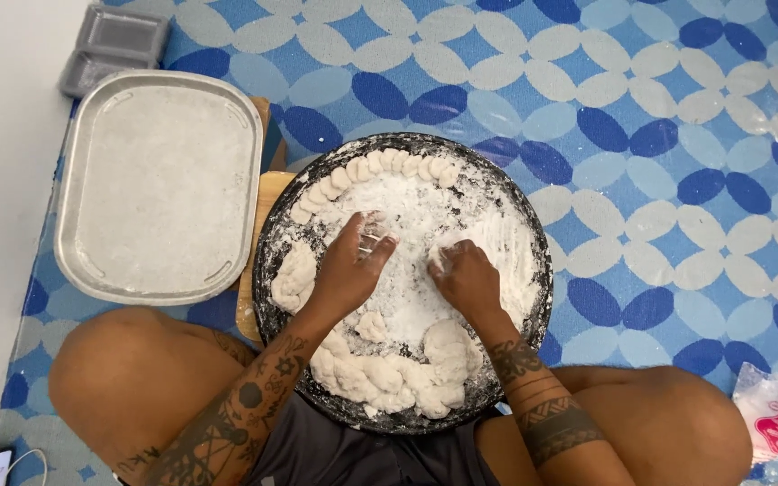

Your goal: The person is hand-kneading and coating small pieces of dough in a large bowl of flour.

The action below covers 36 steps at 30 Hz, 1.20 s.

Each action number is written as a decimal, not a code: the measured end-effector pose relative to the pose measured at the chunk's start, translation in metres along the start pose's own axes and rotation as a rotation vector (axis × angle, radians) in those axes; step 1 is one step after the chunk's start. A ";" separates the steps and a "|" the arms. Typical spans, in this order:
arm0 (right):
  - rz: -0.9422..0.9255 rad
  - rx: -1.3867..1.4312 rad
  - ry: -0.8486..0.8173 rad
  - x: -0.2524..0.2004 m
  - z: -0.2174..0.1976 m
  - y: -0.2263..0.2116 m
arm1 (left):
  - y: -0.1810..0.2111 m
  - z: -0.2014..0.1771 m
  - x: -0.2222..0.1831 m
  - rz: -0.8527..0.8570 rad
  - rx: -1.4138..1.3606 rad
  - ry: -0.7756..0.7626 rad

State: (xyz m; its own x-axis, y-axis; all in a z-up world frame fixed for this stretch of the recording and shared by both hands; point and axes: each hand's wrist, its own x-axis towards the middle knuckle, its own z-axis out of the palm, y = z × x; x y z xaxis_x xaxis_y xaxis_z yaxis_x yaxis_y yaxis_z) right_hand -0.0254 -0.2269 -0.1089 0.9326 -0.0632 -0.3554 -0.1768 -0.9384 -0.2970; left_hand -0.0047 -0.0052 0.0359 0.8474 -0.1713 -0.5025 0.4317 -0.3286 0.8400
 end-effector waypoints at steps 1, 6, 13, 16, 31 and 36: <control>-0.002 0.000 -0.001 -0.003 -0.003 -0.004 | -0.005 0.002 0.004 -0.001 0.000 0.002; -0.061 -0.125 -0.032 -0.011 -0.006 -0.011 | -0.028 0.013 0.019 0.040 0.210 -0.058; 0.075 0.225 -0.088 0.005 -0.002 0.004 | -0.016 0.013 0.014 -0.024 0.300 -0.157; 0.145 0.557 -0.011 -0.002 -0.010 -0.003 | -0.026 0.021 0.016 0.002 0.314 -0.160; -0.106 1.299 -0.094 -0.056 -0.106 -0.048 | -0.045 0.022 0.016 0.183 -0.388 0.017; -0.097 1.288 0.028 -0.052 -0.101 -0.054 | -0.030 0.021 0.006 0.276 -0.482 -0.083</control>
State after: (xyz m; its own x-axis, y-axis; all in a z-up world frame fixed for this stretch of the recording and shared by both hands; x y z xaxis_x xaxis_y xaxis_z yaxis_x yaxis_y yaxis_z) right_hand -0.0320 -0.2073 0.0154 0.9621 -0.0356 -0.2703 -0.2678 0.0614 -0.9615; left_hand -0.0189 -0.0160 0.0035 0.9303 -0.2696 -0.2486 0.3060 0.1973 0.9314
